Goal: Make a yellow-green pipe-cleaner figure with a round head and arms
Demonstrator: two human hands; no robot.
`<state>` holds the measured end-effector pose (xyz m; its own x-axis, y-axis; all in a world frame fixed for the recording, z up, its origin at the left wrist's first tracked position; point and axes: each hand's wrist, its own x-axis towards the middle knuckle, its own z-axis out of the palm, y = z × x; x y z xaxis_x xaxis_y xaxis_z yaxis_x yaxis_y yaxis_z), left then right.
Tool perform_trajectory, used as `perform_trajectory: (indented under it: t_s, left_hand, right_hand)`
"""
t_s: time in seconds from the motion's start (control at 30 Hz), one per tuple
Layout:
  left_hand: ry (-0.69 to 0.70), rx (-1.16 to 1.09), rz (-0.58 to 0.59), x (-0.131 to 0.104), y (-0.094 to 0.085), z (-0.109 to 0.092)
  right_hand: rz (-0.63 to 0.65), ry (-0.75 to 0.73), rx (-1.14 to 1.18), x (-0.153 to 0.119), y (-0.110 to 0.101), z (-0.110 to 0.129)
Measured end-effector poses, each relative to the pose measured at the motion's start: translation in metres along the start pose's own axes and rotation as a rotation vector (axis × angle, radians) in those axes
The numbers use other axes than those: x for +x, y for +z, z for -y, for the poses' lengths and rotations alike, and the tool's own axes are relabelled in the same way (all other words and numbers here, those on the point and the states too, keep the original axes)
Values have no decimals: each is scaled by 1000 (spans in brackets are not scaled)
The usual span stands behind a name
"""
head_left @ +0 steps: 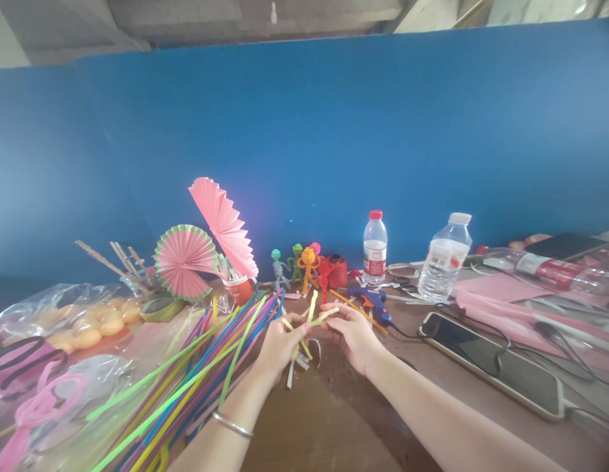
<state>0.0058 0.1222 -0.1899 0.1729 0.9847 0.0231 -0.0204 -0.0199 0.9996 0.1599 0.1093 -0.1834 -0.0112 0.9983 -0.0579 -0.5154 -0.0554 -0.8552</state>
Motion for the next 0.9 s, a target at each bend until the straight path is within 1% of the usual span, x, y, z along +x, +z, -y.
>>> perform_trajectory:
  t_s: [0.13, 0.23, 0.37, 0.47, 0.57, 0.67, 0.77, 0.9]
  left_hand:
    - [-35, -68, 6, 0, 2, 1]
    - [-91, -130, 21, -1, 4, -1]
    - [-182, -181, 56, -2, 4, -4]
    - [-189, -156, 86, -2, 3, -6]
    - [-98, -81, 66, -2, 2, -7]
    - [67, 60, 8, -3, 1, -8]
    - [233, 223, -44, -5, 1, -12]
    - [405, 389, -85, -8, 1, -15]
  right_hand:
    - [-16, -45, -40, 2, -1, -3]
    - [-11, -110, -95, 3, -1, -4]
    - [31, -257, -202, 3, -2, -2]
    - [68, -389, -304, 3, -5, 1]
    - [104, -465, -384, 3, -9, 3]
    - [102, -478, -400, 3, -10, 4]
    - [81, -424, -348, 4, -8, 5]
    - [59, -279, -196, 4, -4, 7]
